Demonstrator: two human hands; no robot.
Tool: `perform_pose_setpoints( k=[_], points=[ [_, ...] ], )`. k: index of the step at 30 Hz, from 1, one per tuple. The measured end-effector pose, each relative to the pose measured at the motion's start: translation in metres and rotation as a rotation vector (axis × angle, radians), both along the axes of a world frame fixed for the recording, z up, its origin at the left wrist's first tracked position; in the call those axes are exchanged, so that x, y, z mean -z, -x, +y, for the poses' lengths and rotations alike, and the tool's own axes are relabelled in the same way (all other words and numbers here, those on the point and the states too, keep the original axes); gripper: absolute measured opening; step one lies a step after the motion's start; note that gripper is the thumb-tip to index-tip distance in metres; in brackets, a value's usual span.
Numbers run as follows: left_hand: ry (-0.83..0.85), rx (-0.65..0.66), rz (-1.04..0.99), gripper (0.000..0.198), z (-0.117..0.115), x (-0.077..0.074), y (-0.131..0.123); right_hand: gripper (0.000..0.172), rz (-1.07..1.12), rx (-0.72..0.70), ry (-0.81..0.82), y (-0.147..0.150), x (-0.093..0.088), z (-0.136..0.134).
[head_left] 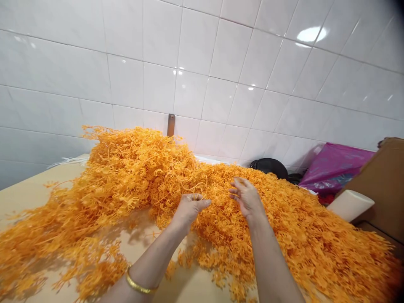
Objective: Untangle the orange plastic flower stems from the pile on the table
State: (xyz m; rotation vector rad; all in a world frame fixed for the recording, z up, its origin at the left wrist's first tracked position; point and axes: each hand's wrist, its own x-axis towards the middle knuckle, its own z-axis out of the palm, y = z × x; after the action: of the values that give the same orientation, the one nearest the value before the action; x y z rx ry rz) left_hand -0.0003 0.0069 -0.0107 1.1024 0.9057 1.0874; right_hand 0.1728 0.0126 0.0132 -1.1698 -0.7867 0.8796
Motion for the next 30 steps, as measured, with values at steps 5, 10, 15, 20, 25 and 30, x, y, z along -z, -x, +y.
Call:
perform_pose_setpoints(
  k=[5,10,15,20,25,30],
  points=[
    [0.029,0.080,0.029,0.033,-0.008,-0.003,-0.005,0.025,-0.183,-0.474,0.047,0.031,0.005,-0.002],
    [-0.010,0.104,0.012,0.033,-0.006,-0.001,-0.004,0.030,-0.143,0.042,-0.149,0.021,0.008,0.005],
    [0.046,0.068,-0.248,0.030,0.004,-0.009,0.011,0.033,-0.001,0.330,-0.211,-0.018,-0.007,-0.003],
    [0.101,0.129,-0.637,0.034,0.006,-0.030,0.028,0.034,-0.167,0.173,-0.148,0.007,-0.011,-0.008],
    [0.003,0.046,-0.743,0.040,0.003,-0.044,0.039,0.024,-0.620,0.038,-0.273,0.042,0.009,0.001],
    [-0.147,-0.067,-0.707,0.036,-0.007,-0.067,0.054,0.020,-1.175,-0.154,-0.388,0.086,0.045,-0.002]
  ],
)
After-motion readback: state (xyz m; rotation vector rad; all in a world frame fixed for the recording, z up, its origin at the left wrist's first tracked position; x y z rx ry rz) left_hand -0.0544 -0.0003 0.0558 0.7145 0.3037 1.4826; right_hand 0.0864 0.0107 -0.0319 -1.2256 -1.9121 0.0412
